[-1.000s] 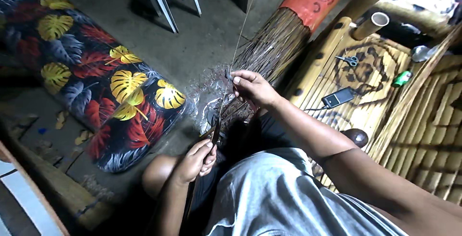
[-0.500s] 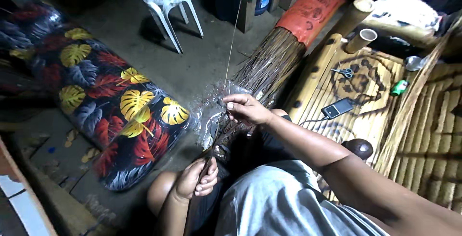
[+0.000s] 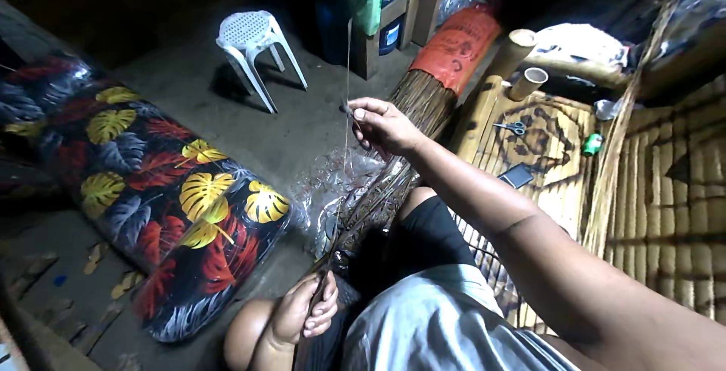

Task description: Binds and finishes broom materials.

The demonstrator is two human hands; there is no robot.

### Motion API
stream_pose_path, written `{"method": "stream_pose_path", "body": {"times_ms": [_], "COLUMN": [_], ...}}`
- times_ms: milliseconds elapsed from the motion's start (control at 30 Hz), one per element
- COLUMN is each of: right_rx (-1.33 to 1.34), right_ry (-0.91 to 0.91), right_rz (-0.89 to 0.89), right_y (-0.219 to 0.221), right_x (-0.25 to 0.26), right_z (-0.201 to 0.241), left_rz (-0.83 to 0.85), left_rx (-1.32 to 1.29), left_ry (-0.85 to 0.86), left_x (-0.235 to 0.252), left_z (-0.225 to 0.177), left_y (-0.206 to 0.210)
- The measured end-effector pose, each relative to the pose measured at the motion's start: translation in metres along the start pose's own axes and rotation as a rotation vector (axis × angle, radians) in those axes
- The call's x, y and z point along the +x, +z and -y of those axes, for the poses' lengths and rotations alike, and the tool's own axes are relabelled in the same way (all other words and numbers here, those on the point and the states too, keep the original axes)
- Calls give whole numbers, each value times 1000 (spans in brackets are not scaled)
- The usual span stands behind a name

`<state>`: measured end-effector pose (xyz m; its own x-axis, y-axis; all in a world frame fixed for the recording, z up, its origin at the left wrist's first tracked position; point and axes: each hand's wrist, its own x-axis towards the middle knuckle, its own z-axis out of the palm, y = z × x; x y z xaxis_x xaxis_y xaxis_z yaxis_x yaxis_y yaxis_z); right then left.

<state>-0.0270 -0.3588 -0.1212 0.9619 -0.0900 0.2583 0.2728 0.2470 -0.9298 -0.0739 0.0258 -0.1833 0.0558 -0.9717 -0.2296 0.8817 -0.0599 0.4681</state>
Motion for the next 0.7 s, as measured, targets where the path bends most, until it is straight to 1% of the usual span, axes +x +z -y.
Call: {"method": "stream_pose_path", "body": {"times_ms": [133, 233, 267, 333, 400, 467, 533, 600, 667, 700], "right_rx": [4, 3, 4, 4, -34, -107, -134, -108, -57, -37], "right_ry": [-28, -14, -18, -9, 66, 195, 349, 494, 612, 648], "right_rz": [-49, -125, -165, -271, -331, -288, -152, 5, 87, 140], "right_y": [-19, -31, -35, -43, -40, -23, 3, 33, 62, 71], "right_x": [19, 31, 35, 39, 31, 9, -23, -59, -94, -104], "right_z": [18, 33, 37, 40, 36, 23, 3, -19, -40, -48], "left_rz": [14, -14, -44, -155, -285, -370, -440, -496, -521, -532], "left_rx": [12, 55, 100, 231, 378, 453, 509, 554, 588, 600], "left_ry": [-4, 13, 34, 98, 142, 159, 156, 138, 120, 111], "left_x": [-1, -1, -1, 1, 3, 5, 8, 11, 12, 13], "left_z": [1, 2, 2, 4, 7, 8, 8, 8, 8, 8], "left_y": [-2, -1, 0, 3, 9, 13, 15, 16, 16, 16]}}
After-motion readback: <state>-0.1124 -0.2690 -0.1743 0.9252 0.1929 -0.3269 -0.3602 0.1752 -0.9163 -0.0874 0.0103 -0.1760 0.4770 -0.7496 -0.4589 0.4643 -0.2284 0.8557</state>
